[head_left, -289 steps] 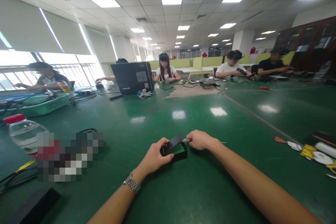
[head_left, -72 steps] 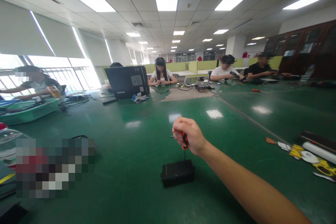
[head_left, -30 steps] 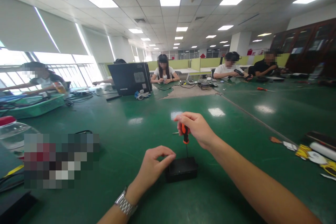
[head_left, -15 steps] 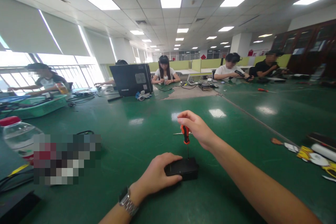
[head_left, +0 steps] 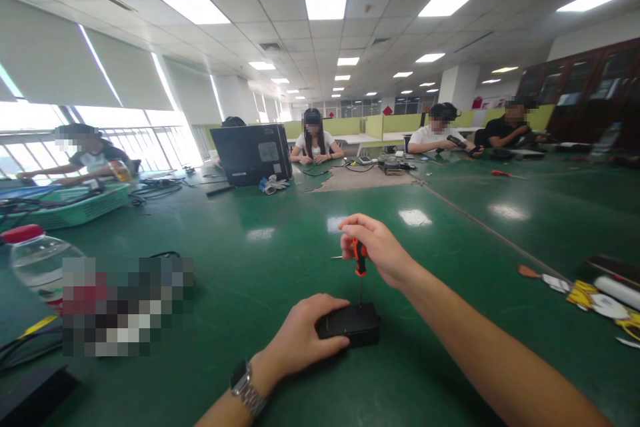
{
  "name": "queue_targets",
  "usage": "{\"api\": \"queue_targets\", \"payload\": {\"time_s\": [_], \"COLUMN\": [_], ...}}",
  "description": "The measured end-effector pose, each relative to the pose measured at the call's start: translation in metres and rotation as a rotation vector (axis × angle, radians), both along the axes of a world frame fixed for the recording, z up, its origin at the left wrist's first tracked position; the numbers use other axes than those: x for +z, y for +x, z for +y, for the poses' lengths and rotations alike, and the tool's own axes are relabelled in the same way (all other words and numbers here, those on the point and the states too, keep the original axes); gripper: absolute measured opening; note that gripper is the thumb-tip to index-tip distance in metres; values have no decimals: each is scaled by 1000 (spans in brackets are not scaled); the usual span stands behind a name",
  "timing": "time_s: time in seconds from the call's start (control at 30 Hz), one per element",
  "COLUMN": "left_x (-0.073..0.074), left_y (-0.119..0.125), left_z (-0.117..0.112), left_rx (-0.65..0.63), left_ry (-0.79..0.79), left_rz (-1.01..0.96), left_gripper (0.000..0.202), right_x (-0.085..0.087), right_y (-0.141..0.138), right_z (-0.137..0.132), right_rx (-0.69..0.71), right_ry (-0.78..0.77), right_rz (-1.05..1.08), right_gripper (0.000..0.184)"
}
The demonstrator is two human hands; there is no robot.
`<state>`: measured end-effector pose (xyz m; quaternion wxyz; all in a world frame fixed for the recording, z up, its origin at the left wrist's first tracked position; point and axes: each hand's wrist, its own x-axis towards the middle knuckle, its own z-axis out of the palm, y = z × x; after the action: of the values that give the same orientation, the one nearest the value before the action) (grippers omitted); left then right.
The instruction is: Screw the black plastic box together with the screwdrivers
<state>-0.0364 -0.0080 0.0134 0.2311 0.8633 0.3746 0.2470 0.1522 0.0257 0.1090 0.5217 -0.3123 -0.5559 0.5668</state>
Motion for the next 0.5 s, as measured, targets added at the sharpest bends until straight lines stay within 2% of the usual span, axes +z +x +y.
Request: {"api": "queue_targets", "payload": {"time_s": [0.07,0.2,0.3,0.43,0.5], "left_x": [0,0,-1,-3,-3], "left_y": [0,0,0,0,0], "left_z": [0,-1,0,1,1], "left_rx": [2,5,3,1,-1], "left_ry": [3,13,18,21,17], "left_rz": [6,12,12,-1,-7], "left_gripper": [47,47,47,48,47], "right_x": [0,0,2,4,4], "right_y": [0,1,1,1,1], "right_z": [0,0,-2,-4,-3], "right_rx": [-37,64,-17,73,31], "right_ry": [18,-5,23,12,32], "right_rz": [-15,-6,-38,-69,-78], "right_gripper": [23,20,22,19,19]}}
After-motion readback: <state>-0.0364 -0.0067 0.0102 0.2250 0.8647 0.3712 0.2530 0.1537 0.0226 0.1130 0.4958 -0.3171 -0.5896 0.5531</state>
